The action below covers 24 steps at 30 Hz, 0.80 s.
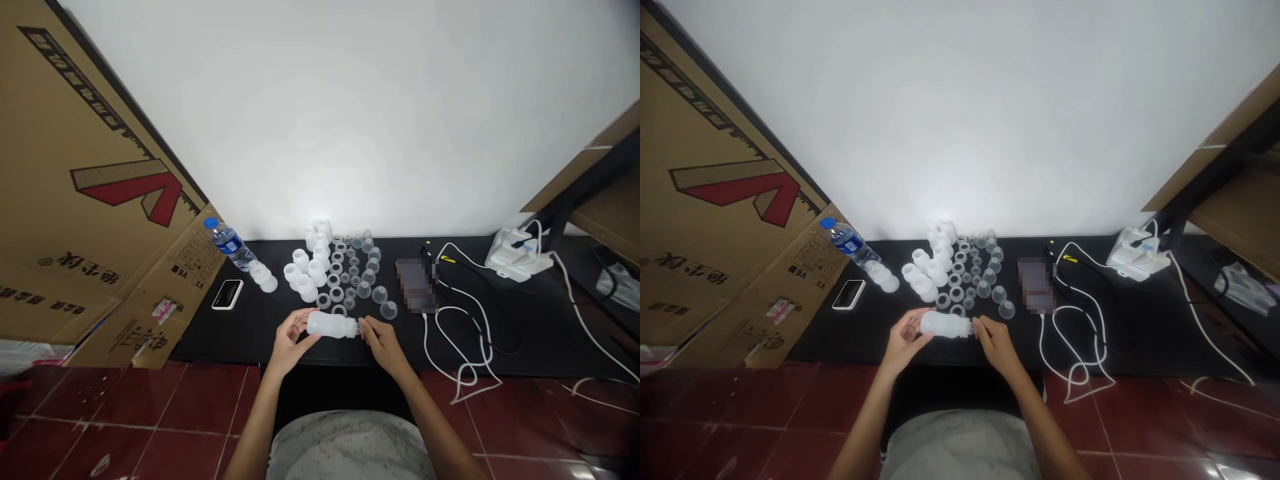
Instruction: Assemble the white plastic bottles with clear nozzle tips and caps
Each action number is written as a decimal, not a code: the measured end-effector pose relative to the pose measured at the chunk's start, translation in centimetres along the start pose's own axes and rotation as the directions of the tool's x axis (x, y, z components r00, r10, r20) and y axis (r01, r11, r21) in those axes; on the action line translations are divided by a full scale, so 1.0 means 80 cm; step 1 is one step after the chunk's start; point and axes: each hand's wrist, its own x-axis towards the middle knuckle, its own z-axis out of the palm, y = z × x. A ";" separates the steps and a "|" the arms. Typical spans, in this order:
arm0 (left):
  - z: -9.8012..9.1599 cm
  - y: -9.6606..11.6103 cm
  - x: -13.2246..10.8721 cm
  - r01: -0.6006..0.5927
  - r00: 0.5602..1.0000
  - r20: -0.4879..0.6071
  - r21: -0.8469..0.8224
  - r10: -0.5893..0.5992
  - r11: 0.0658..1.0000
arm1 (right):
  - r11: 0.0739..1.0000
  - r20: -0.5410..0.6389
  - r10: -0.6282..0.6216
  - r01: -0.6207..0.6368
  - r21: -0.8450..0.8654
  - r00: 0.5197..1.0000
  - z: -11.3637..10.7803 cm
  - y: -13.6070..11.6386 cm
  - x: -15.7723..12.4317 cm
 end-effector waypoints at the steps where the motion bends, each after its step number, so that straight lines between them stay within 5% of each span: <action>1: 0.000 0.000 0.000 0.001 1.000 0.001 0.000 -0.001 1.000 | 1.000 -0.009 0.002 -0.002 -0.003 1.000 0.001 0.001 0.000; 9: 0.001 -0.002 0.001 -0.004 0.998 -0.055 -0.013 0.004 1.000 | 1.000 0.004 -0.014 0.014 0.012 1.000 0.000 -0.013 -0.001; 24: 0.006 0.005 0.002 -0.024 0.997 0.071 0.014 0.023 1.000 | 1.000 -0.013 0.019 -0.018 0.025 1.000 0.002 -0.005 0.001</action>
